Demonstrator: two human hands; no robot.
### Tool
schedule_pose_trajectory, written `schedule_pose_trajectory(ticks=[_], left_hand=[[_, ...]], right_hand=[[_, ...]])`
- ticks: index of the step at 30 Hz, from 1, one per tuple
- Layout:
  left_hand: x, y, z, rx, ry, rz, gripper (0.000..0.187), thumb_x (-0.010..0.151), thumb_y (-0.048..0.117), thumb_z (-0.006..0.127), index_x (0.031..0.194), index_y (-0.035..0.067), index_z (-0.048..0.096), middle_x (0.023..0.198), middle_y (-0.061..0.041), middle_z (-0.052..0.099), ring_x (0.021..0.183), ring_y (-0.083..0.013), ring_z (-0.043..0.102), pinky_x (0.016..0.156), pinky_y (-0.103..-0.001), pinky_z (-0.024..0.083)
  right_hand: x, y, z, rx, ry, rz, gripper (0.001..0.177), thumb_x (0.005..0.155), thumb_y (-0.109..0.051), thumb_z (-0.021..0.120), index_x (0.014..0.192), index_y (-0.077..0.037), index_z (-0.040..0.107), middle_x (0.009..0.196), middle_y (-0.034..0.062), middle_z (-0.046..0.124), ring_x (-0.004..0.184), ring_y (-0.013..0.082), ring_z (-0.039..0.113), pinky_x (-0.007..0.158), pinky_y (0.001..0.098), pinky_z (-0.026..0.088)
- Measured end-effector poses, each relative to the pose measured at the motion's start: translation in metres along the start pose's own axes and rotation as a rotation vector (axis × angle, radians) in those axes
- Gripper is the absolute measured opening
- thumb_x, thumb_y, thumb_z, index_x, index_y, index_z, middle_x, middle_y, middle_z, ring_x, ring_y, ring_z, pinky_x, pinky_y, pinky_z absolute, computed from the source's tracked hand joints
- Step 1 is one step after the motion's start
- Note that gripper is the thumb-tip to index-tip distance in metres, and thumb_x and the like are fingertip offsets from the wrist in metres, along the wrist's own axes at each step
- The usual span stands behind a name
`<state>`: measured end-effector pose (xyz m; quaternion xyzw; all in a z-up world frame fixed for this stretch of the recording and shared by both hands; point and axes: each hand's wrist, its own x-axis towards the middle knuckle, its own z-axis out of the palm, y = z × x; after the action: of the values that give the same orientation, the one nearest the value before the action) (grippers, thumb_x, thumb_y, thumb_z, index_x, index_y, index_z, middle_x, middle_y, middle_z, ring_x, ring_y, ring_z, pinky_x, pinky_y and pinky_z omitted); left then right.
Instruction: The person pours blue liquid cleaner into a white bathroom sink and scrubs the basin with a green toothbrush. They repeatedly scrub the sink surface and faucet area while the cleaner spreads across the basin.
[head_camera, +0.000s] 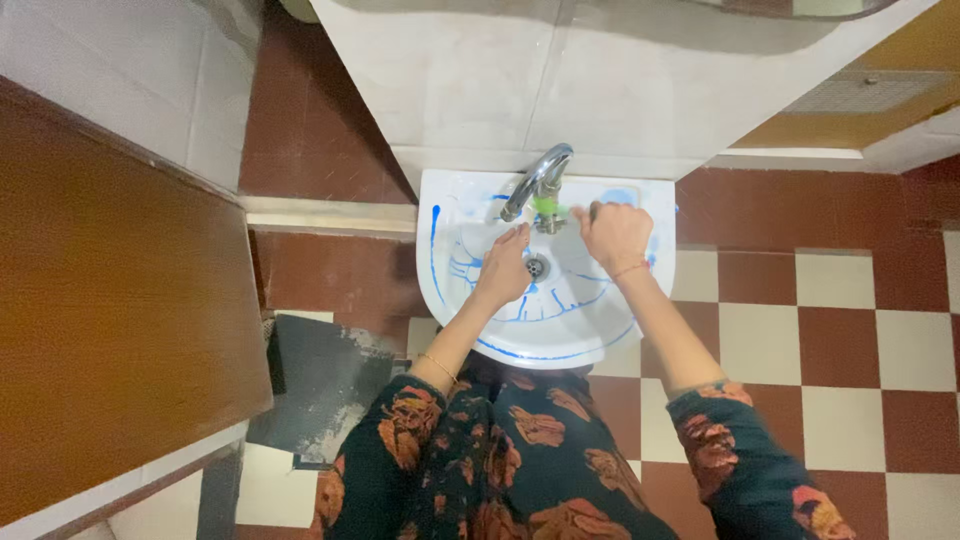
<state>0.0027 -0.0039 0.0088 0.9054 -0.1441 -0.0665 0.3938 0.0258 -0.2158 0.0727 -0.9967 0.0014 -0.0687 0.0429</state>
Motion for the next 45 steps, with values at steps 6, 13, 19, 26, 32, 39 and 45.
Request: schedule_pose_trajectory(ticks=[6, 13, 19, 26, 32, 39, 45], left_hand=[[-0.004, 0.010, -0.011, -0.015, 0.008, -0.011, 0.076, 0.071, -0.006, 0.061, 0.146, -0.004, 0.046, 0.144, -0.023, 0.056, 0.140, -0.0386, 0.046, 0.111, -0.049, 0.040], [-0.003, 0.007, -0.009, 0.004, 0.002, -0.003, 0.076, 0.072, -0.008, 0.058, 0.147, -0.005, 0.045, 0.145, -0.024, 0.055, 0.141, -0.0387, 0.045, 0.114, -0.049, 0.039], [-0.005, 0.004, -0.006, -0.012, 0.039, 0.019, 0.074, 0.074, -0.008, 0.057, 0.148, -0.005, 0.045, 0.144, -0.024, 0.057, 0.142, -0.0388, 0.046, 0.114, -0.048, 0.039], [-0.003, 0.010, -0.013, -0.018, -0.011, -0.038, 0.078, 0.071, -0.006, 0.060, 0.147, -0.004, 0.043, 0.144, -0.023, 0.055, 0.141, -0.0377, 0.044, 0.113, -0.047, 0.040], [0.000, 0.003, -0.002, 0.001, 0.003, 0.010, 0.077, 0.072, -0.009, 0.056, 0.148, -0.003, 0.044, 0.149, -0.021, 0.053, 0.142, -0.0354, 0.044, 0.113, -0.048, 0.038], [-0.002, 0.014, -0.013, -0.002, -0.049, -0.091, 0.078, 0.074, -0.007, 0.057, 0.150, -0.003, 0.044, 0.145, -0.021, 0.055, 0.145, -0.0344, 0.043, 0.117, -0.045, 0.039], [-0.010, 0.003, -0.018, 0.020, -0.019, -0.091, 0.075, 0.074, -0.008, 0.054, 0.148, -0.005, 0.046, 0.150, -0.022, 0.050, 0.145, -0.0361, 0.041, 0.115, -0.047, 0.038]], right_hand=[[0.010, -0.009, -0.014, -0.075, -0.127, -0.031, 0.049, 0.097, -0.055, 0.063, 0.075, -0.014, 0.078, 0.067, 0.0144, 0.070, 0.063, 0.0333, 0.070, 0.054, 0.0459, 0.051], [0.046, -0.018, 0.009, -0.181, -0.076, -0.123, 0.044, 0.094, -0.052, 0.068, 0.075, -0.013, 0.079, 0.075, 0.0120, 0.074, 0.070, 0.0298, 0.073, 0.060, 0.0440, 0.052], [0.047, -0.016, 0.003, -0.188, -0.204, -0.120, 0.036, 0.085, -0.047, 0.071, 0.077, -0.014, 0.080, 0.077, 0.0115, 0.075, 0.072, 0.0299, 0.074, 0.059, 0.0439, 0.053], [0.001, -0.003, 0.000, -0.034, -0.312, 0.062, 0.052, 0.099, -0.059, 0.063, 0.087, -0.011, 0.080, 0.087, 0.0177, 0.075, 0.082, 0.0368, 0.074, 0.070, 0.0481, 0.056], [-0.007, 0.081, 0.003, 0.360, -0.454, 0.203, 0.043, 0.093, -0.049, 0.069, 0.114, -0.011, 0.067, 0.094, 0.0239, 0.075, 0.092, 0.0404, 0.071, 0.083, 0.0477, 0.054], [0.015, 0.103, 0.034, 0.416, -0.540, 0.177, 0.029, 0.093, -0.040, 0.064, 0.105, -0.018, 0.079, 0.093, 0.0065, 0.081, 0.090, 0.0280, 0.077, 0.082, 0.0411, 0.057], [0.052, 0.083, 0.042, 0.337, -0.457, 0.141, 0.029, 0.094, -0.047, 0.065, 0.108, -0.025, 0.080, 0.098, 0.0066, 0.078, 0.100, 0.0303, 0.070, 0.096, 0.0627, 0.042]])
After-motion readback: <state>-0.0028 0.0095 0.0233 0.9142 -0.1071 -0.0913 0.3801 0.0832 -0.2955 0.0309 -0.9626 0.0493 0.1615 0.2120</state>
